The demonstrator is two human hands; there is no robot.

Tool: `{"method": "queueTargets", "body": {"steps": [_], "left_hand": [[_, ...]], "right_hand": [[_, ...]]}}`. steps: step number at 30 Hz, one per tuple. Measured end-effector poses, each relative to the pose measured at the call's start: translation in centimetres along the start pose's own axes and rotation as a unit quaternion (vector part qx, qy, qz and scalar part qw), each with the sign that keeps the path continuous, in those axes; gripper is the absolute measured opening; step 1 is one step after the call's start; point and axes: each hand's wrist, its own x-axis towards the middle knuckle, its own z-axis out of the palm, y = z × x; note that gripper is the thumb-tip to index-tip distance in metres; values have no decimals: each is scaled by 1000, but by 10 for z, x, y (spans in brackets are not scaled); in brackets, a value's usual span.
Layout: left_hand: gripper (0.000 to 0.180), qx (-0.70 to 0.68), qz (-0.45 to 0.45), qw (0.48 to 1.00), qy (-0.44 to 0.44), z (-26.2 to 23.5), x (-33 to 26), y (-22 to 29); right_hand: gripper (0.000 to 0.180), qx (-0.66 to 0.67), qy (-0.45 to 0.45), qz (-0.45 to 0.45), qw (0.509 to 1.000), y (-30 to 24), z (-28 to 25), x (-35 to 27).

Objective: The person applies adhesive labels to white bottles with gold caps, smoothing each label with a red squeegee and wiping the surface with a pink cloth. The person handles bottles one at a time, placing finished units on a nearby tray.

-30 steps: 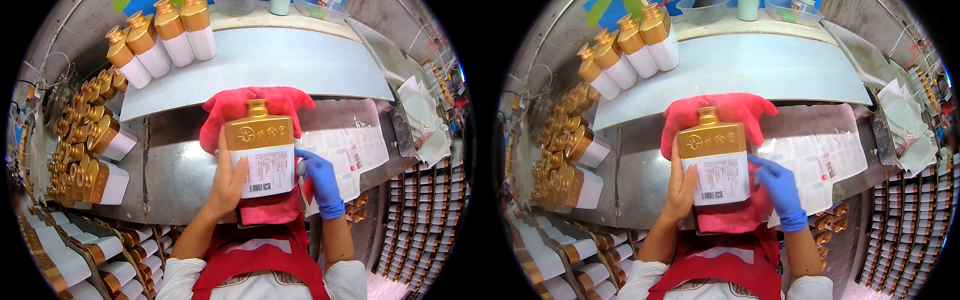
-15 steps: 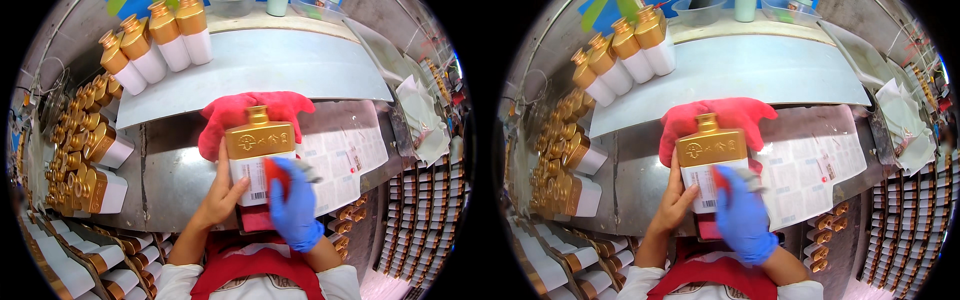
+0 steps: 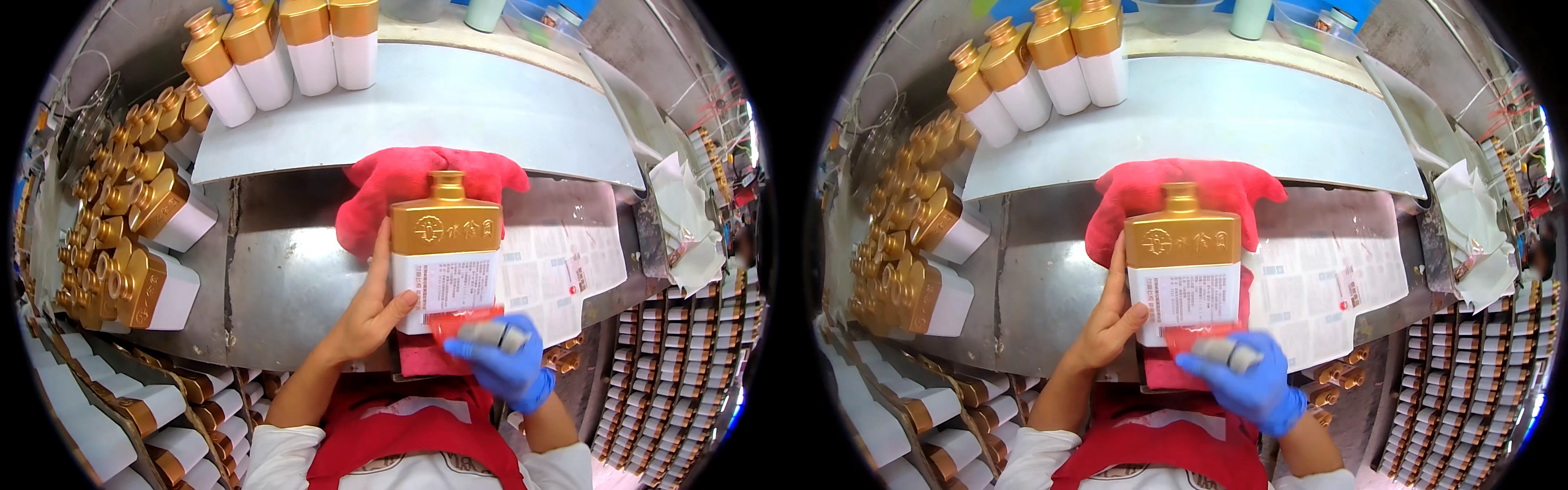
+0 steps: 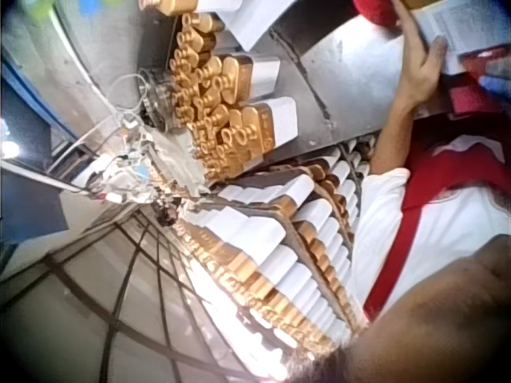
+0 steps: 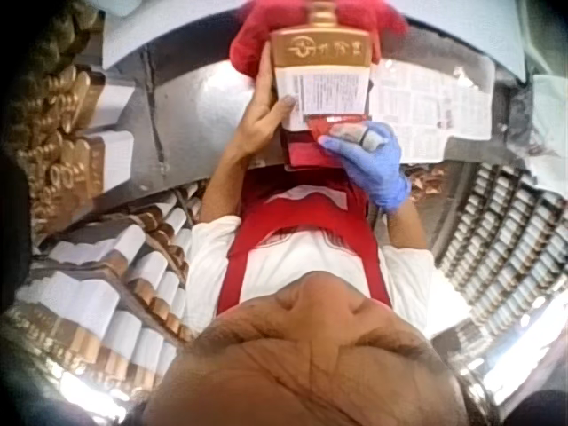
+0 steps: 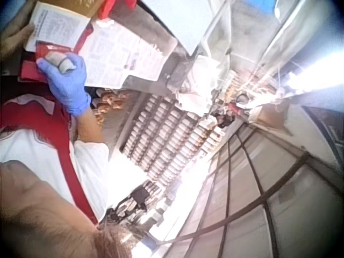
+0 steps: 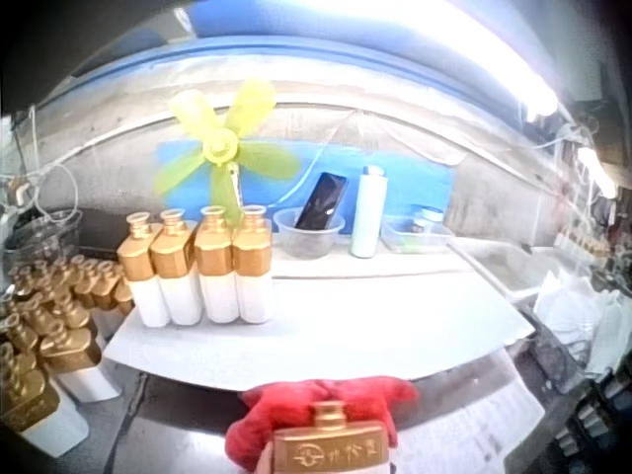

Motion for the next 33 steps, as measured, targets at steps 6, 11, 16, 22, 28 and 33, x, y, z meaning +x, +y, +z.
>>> {"method": "queueTargets", "body": {"steps": [6,11,16,22,28,33], "left_hand": [[77,-45,-12,998,35,-1,-8,3],[70,-126,-87,984,89,-6,-30,7],[72,-56,-72,992,90,-17,-57,-4],[95,56,-3,996,66,10,-47,-8],[101,62,-47,988,133,29,-34,-30],[104,24,-48,982,181,38,-28,-24]], "right_hand": [[36,-78,100,-51,991,-2,-11,58],[18,10,-95,-72,993,1,20,25],[27,-57,-91,-48,993,-9,8,52],[30,-84,-18,-106,991,11,12,87],[22,123,-183,46,974,-3,-17,27],[8,10,-18,-59,998,32,-39,57]]}}
